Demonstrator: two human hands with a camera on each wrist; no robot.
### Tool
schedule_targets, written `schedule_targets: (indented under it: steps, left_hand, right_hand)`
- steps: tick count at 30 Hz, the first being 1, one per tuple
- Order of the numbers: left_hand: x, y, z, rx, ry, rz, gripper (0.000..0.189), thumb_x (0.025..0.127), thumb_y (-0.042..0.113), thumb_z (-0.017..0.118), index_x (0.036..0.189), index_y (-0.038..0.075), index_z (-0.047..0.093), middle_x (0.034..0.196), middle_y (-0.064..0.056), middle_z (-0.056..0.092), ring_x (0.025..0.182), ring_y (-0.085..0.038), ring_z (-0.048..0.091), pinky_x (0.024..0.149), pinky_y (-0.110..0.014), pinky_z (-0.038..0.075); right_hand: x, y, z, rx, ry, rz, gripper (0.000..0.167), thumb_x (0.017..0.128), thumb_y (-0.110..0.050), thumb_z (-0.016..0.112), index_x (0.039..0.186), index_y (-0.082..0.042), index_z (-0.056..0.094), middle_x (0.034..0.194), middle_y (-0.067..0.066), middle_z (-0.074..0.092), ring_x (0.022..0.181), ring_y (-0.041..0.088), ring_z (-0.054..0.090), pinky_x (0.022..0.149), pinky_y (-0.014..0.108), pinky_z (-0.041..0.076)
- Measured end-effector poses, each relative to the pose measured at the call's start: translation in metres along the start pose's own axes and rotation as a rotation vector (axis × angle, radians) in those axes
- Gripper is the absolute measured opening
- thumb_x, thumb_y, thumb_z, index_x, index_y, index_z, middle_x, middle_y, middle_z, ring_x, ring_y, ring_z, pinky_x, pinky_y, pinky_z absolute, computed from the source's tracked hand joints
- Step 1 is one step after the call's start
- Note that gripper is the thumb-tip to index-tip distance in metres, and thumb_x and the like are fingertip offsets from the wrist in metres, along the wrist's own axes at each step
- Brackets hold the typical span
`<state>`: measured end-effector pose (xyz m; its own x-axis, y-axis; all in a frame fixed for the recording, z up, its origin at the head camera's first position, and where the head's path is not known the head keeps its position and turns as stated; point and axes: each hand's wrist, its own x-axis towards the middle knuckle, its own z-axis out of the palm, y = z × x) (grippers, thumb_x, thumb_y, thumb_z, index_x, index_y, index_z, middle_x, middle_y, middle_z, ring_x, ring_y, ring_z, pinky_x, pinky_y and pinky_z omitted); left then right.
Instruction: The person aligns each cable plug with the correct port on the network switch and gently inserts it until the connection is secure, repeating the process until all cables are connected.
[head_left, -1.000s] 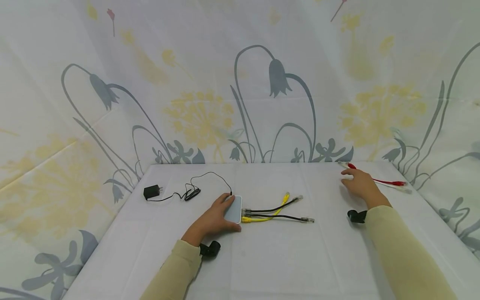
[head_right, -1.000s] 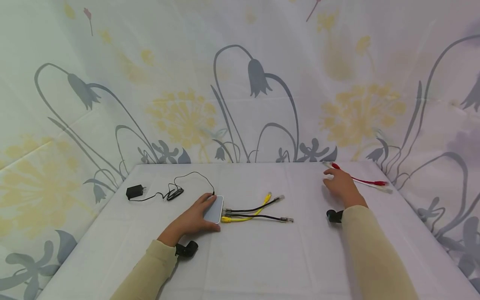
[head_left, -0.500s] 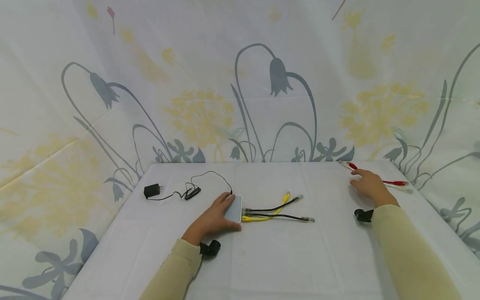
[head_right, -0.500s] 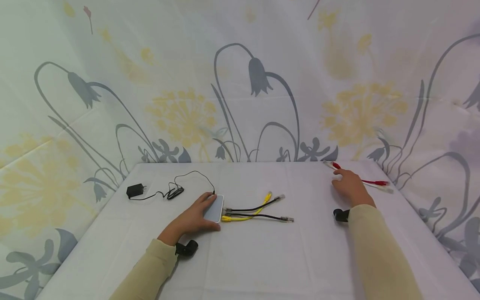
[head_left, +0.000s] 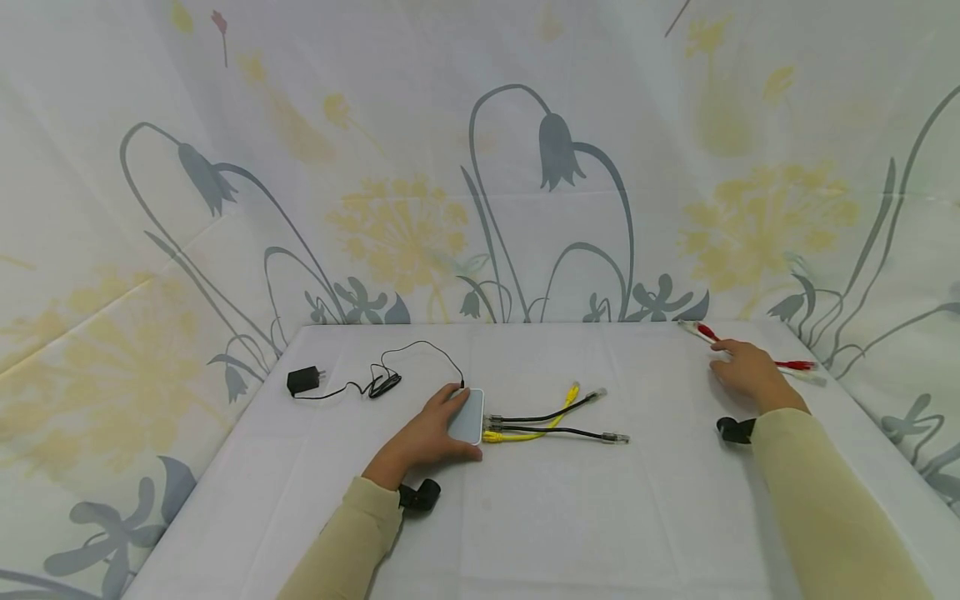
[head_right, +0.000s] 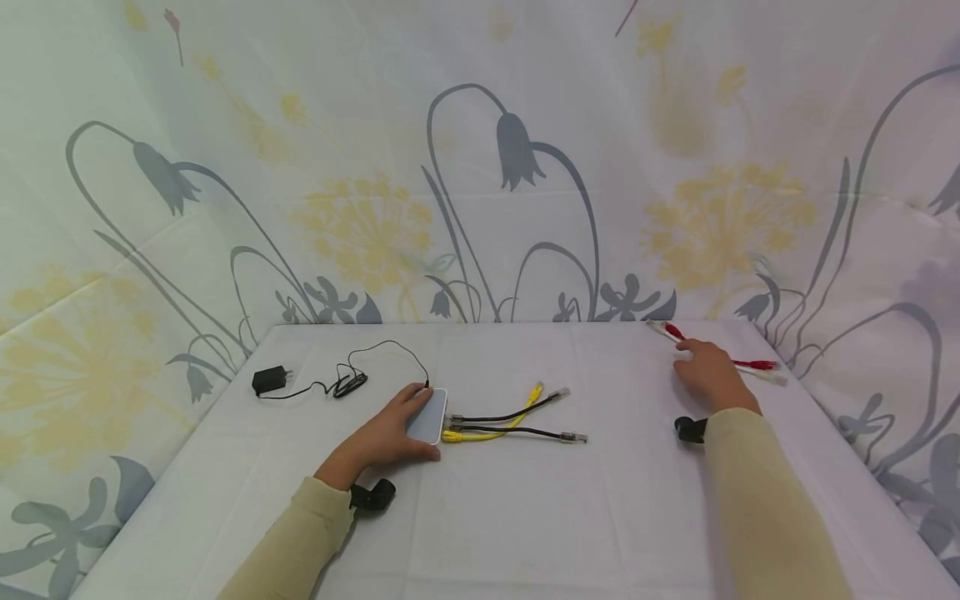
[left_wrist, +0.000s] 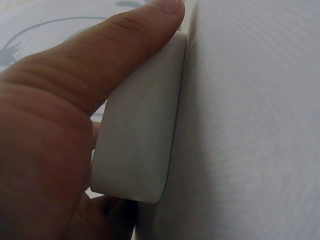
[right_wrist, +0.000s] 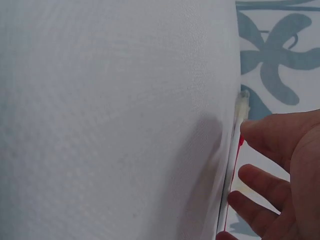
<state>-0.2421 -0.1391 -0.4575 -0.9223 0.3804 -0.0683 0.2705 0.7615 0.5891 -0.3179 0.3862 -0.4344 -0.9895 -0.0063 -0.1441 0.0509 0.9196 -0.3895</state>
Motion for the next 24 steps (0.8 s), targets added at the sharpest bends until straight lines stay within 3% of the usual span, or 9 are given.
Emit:
schedule_targets:
  steps: [17,24]
  left_hand:
    - [-0.0002,0.0014,-0.0003,0.001,-0.008,-0.024,0.106,0.069,0.051,0.083,0.155,0.021,0.027,0.163,-0.006,0.015,0.149,-0.032,0.018,0.112,-0.053,0.032]
    - [0.0001,0.0017,-0.0002,-0.002,-0.009,-0.025,0.106,0.069,0.051,0.083,0.154,0.021,0.028,0.163,-0.006,0.015,0.149,-0.032,0.018,0.111,-0.053,0.032]
  right_hand:
    - [-0.0024,0.0041,-0.0037,-0.024,-0.004,-0.028,0.048,0.095,-0.020,0.043,0.134,0.009,0.043,0.137,0.043,0.035,0.126,0.062,0.030,0.104,0.069,0.027]
    - [0.0006,0.0071,-0.0025,-0.040,-0.025,-0.002,0.048,0.096,-0.022,0.043,0.134,0.006,0.043,0.139,0.042,0.035,0.126,0.063,0.030,0.103,0.070,0.028]
